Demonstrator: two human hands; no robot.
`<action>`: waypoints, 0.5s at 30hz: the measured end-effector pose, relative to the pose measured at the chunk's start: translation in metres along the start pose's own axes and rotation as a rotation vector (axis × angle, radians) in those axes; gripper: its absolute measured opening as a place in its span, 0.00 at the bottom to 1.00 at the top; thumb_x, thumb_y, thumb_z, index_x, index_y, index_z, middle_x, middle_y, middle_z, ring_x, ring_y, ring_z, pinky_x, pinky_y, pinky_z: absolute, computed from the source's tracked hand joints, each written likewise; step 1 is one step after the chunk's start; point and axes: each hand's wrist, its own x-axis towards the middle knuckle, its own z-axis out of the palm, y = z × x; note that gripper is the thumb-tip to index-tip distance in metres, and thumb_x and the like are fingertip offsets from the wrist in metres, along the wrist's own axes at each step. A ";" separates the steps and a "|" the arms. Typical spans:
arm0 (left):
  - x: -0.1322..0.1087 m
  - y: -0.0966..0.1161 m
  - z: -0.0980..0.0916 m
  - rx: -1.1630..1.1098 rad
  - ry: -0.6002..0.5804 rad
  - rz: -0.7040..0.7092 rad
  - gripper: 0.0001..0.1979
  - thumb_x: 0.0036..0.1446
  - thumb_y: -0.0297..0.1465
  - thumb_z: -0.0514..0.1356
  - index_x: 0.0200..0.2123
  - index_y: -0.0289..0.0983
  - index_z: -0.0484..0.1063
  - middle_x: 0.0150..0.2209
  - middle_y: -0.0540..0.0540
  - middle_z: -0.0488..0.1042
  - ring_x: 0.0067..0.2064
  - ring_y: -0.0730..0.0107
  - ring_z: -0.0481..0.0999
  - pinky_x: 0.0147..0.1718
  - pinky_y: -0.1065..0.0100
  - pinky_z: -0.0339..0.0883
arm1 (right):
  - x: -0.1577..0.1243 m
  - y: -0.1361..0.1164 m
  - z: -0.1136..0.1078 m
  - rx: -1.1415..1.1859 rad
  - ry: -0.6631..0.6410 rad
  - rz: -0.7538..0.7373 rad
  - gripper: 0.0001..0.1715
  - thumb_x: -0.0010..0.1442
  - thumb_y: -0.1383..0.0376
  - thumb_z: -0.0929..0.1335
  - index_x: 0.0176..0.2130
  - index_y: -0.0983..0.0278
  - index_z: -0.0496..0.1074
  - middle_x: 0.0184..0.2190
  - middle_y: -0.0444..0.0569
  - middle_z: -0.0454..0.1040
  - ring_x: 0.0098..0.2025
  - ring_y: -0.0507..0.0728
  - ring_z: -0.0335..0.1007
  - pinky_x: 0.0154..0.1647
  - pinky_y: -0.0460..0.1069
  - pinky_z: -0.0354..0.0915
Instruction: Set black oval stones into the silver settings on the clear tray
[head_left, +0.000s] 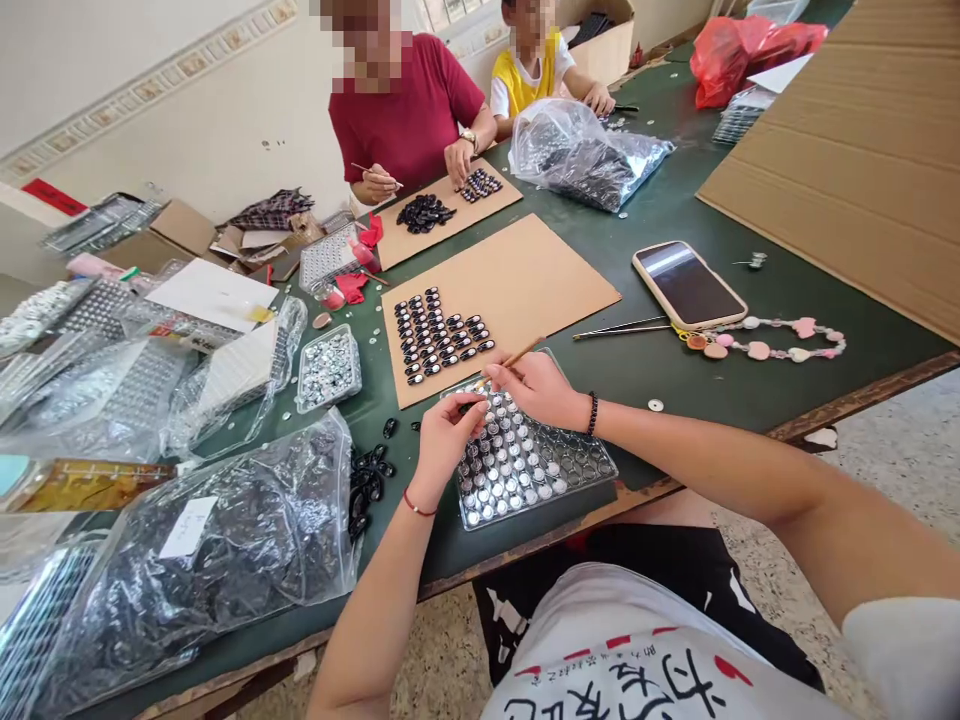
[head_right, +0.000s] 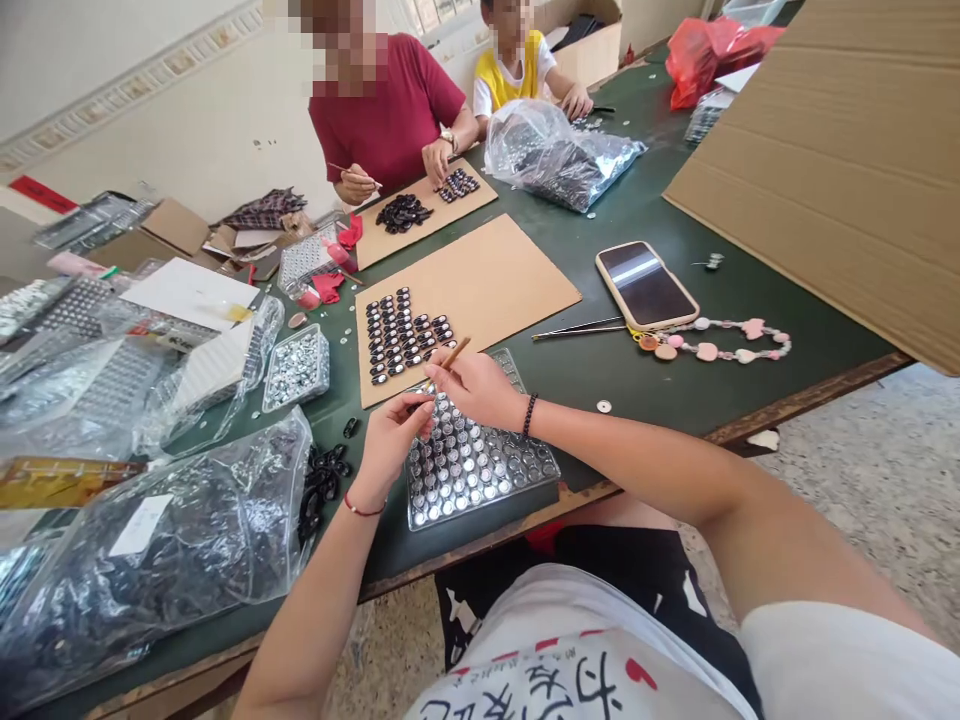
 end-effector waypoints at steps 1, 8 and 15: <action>0.000 -0.001 0.000 -0.005 0.002 0.007 0.15 0.42 0.35 0.62 0.34 0.34 0.70 0.22 0.50 0.70 0.22 0.76 0.68 0.23 0.72 0.65 | -0.001 0.001 0.000 -0.025 -0.007 -0.013 0.17 0.62 0.59 0.55 0.31 0.66 0.64 0.22 0.44 0.67 0.23 0.48 0.59 0.25 0.43 0.53; 0.002 -0.006 -0.002 0.067 -0.018 0.042 0.18 0.41 0.34 0.63 0.38 0.35 0.72 0.29 0.46 0.73 0.25 0.72 0.71 0.25 0.69 0.67 | -0.007 0.002 0.000 -0.169 -0.096 -0.152 0.18 0.63 0.61 0.53 0.33 0.66 0.64 0.26 0.48 0.69 0.27 0.51 0.63 0.29 0.44 0.56; -0.001 -0.003 0.000 0.117 -0.067 0.096 0.17 0.43 0.33 0.61 0.39 0.34 0.72 0.31 0.44 0.74 0.27 0.72 0.70 0.28 0.69 0.68 | -0.010 0.001 0.002 -0.269 -0.199 -0.234 0.19 0.62 0.60 0.52 0.34 0.66 0.66 0.29 0.49 0.71 0.30 0.52 0.65 0.31 0.46 0.57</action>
